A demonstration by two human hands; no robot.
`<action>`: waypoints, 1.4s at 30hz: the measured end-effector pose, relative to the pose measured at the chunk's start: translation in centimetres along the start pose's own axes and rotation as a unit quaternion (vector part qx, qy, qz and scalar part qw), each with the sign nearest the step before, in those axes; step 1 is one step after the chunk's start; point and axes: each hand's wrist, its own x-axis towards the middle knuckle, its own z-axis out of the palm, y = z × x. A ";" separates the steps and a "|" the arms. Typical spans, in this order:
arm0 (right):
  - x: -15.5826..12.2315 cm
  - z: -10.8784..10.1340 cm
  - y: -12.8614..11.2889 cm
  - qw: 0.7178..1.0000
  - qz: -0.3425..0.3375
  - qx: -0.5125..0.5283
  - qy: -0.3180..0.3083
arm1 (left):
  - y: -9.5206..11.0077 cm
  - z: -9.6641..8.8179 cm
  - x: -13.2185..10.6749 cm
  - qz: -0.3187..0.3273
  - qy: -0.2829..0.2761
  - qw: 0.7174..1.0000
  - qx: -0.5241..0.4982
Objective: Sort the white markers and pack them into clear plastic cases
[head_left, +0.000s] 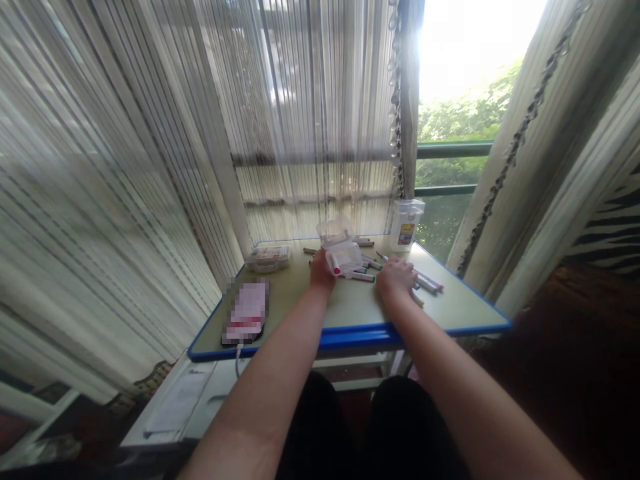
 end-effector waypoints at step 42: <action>-2.4 -2.2 1.1 0.870 -0.392 0.280 0.107 | -0.4 -0.2 -0.1 -0.054 0.023 0.997 0.044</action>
